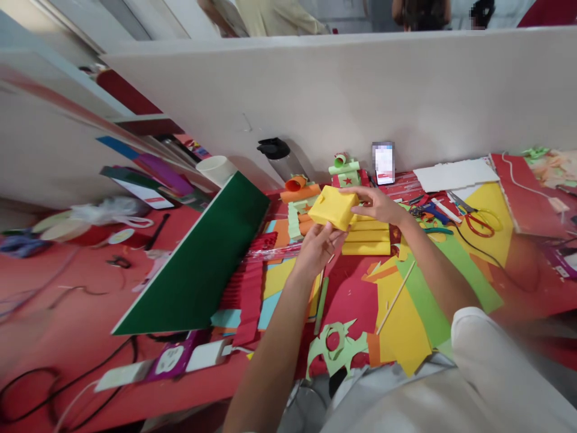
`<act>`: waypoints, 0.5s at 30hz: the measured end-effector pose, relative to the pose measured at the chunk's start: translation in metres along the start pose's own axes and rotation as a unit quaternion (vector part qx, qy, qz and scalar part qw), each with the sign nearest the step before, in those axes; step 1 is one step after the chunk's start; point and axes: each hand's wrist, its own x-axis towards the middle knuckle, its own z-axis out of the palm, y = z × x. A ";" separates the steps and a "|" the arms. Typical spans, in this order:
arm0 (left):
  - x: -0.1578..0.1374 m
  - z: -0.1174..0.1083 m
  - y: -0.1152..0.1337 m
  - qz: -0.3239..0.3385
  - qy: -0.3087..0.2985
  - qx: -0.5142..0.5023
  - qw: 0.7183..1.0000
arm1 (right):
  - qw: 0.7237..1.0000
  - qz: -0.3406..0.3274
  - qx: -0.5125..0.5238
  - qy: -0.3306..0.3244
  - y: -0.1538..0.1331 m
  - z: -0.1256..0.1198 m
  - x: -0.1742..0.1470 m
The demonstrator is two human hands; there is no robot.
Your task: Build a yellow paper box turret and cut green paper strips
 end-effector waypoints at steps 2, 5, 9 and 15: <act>0.001 0.001 -0.002 0.065 0.011 0.058 0.996 | 1.000 0.009 0.005 0.012 0.001 -0.001 -0.001; 0.002 0.002 -0.004 0.138 0.011 0.174 0.975 | 0.999 0.030 0.015 0.021 -0.001 -0.002 -0.002; 0.005 -0.002 -0.007 0.185 -0.025 0.289 0.939 | 0.998 0.047 0.031 0.030 -0.003 -0.001 -0.004; 0.008 -0.016 -0.003 0.178 -0.077 0.315 0.929 | 0.995 0.061 0.074 0.012 0.004 -0.008 -0.005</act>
